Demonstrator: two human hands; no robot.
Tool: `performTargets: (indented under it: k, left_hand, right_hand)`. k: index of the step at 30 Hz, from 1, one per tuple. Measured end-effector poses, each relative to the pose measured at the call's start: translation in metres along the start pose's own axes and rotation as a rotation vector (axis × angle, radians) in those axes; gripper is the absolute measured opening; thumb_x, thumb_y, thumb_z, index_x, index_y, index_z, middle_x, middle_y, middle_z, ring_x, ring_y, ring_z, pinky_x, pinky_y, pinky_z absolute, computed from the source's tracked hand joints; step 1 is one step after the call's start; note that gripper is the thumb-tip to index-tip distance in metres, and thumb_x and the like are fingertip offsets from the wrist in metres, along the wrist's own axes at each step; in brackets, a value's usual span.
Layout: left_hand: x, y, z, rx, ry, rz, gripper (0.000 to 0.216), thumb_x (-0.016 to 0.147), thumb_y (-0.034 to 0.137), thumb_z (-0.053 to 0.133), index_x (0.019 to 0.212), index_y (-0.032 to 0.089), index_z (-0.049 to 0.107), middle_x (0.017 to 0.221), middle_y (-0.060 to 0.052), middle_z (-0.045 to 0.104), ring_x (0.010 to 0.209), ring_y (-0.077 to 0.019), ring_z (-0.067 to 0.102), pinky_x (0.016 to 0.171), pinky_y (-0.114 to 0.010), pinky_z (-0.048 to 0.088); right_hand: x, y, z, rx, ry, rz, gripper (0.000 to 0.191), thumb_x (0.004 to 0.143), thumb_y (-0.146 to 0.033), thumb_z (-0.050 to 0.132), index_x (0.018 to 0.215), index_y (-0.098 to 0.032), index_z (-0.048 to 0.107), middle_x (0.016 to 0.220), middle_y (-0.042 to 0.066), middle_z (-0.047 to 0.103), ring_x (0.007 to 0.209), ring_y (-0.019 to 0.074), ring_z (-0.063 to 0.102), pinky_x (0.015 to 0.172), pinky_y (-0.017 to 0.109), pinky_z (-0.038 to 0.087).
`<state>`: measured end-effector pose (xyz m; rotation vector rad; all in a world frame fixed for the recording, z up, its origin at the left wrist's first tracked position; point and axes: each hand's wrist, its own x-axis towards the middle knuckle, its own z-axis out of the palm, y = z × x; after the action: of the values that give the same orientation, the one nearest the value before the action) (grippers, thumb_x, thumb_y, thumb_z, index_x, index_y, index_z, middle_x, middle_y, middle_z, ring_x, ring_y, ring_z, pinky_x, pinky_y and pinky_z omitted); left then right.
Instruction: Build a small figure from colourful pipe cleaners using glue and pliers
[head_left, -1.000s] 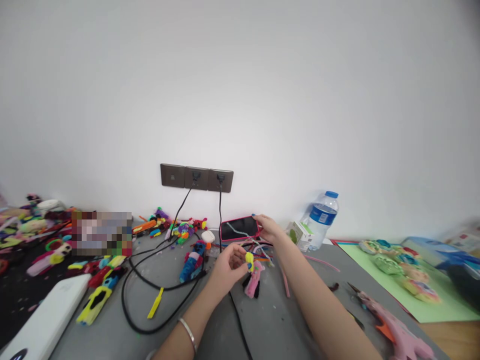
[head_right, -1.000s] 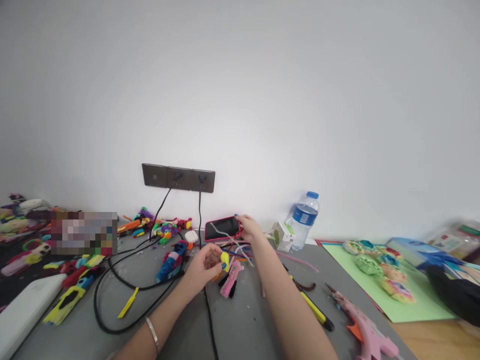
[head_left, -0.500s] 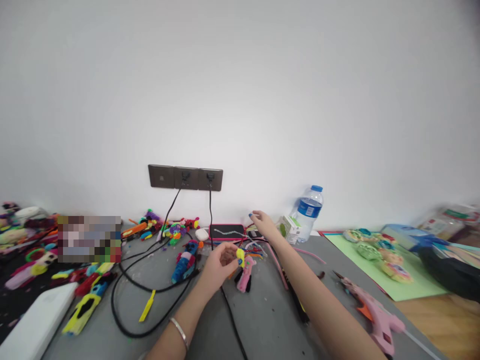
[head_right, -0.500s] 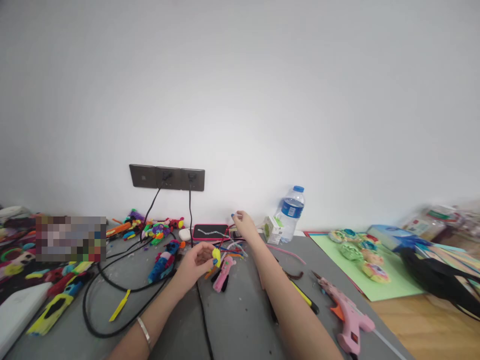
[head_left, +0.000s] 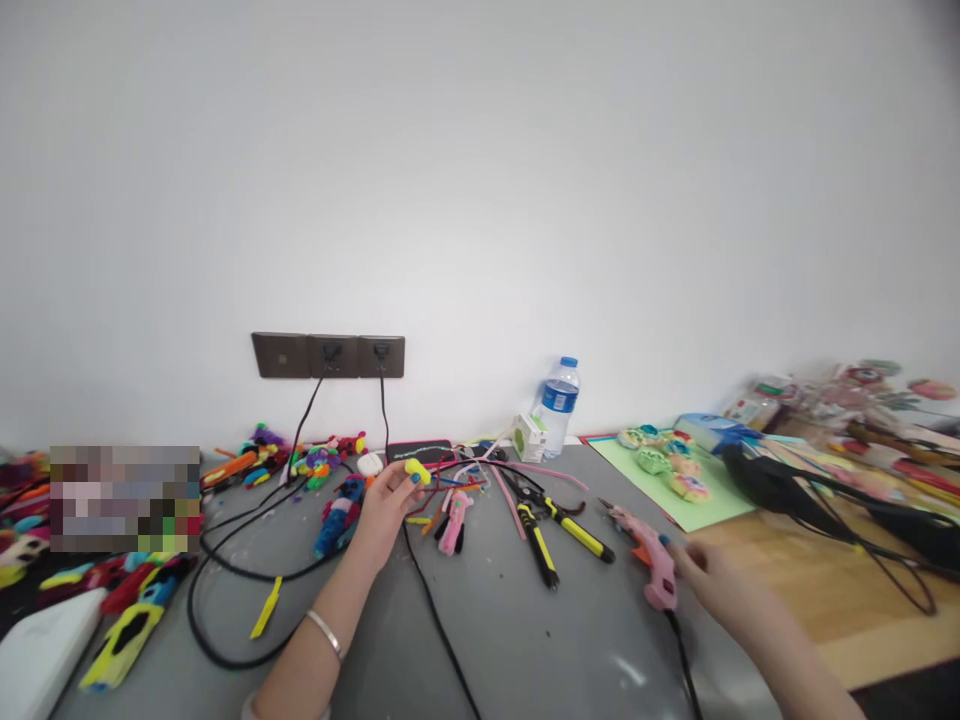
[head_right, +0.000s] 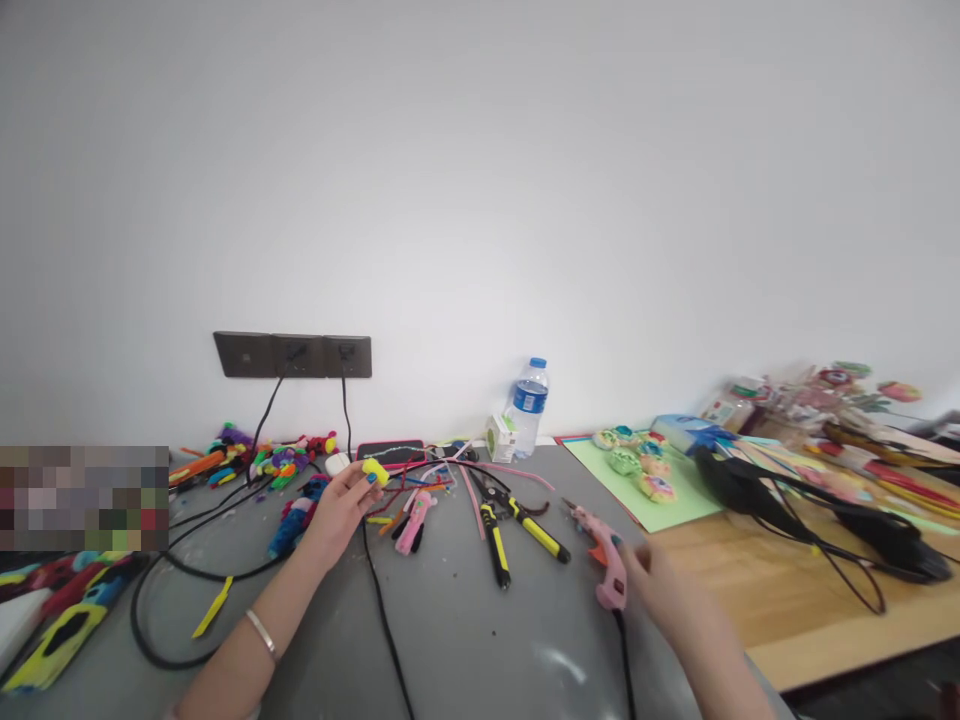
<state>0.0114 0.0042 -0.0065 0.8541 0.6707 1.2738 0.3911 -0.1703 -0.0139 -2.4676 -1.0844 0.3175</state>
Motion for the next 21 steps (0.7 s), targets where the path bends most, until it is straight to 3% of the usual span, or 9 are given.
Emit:
performTargets:
  k: [3,7,12,17,21]
  left_hand:
    - [-0.003,0.000,0.003,-0.024,-0.073,-0.016,0.034,0.058,0.029,0.084,0.086,0.017,0.068,0.080,-0.002,0.068,0.075,-0.0149,0.065,0.071,-0.027,0.054]
    - [-0.005,-0.003,0.002,-0.009,-0.156,-0.025,0.034,0.061,0.029,0.083,0.089,0.018,0.067,0.086,-0.004,0.069,0.085,-0.0187,0.066,0.078,-0.031,0.054]
    - [-0.007,-0.004,0.001,-0.035,-0.222,-0.039,0.033,0.062,0.028,0.083,0.089,0.018,0.068,0.090,-0.005,0.070,0.088,-0.0194,0.065,0.084,-0.035,0.053]
    - [-0.007,-0.005,0.000,-0.061,-0.205,-0.023,0.033,0.062,0.028,0.084,0.090,0.018,0.071,0.092,-0.005,0.070,0.088,-0.0181,0.064,0.082,-0.032,0.054]
    - [-0.004,-0.005,0.000,-0.061,-0.175,-0.009,0.031,0.062,0.027,0.084,0.089,0.018,0.071,0.090,-0.004,0.070,0.086,-0.0164,0.065,0.080,-0.029,0.054]
  right_hand:
    - [-0.014,0.021,0.006,-0.042,-0.155,0.051,0.043,0.073,-0.059,0.051,0.043,-0.027,0.054,0.058,0.012,0.067,0.066,0.0311,0.067,0.065,0.041,0.049]
    - [-0.028,-0.002,0.011,-0.052,-0.103,0.071,0.048,0.072,-0.063,0.051,0.042,-0.026,0.050,0.057,0.010,0.065,0.064,0.0292,0.067,0.061,0.038,0.048]
    - [-0.028,-0.005,0.006,0.128,-0.210,0.201,0.041,0.072,-0.054,0.056,0.046,-0.021,0.056,0.039,0.004,0.055,0.045,0.0248,0.060,0.052,0.034,0.046]
    - [-0.036,0.028,0.016,0.503,0.026,0.210,0.036,0.072,-0.055,0.054,0.065,-0.020,0.061,0.047,0.002,0.059,0.041,0.0209,0.057,0.045,0.031,0.044]
    - [-0.053,0.011,0.021,0.937,0.216,0.103,0.042,0.066,-0.051,0.066,0.091,-0.020,0.055,0.068,0.004,0.068,0.057,0.0216,0.064,0.051,0.030,0.049]
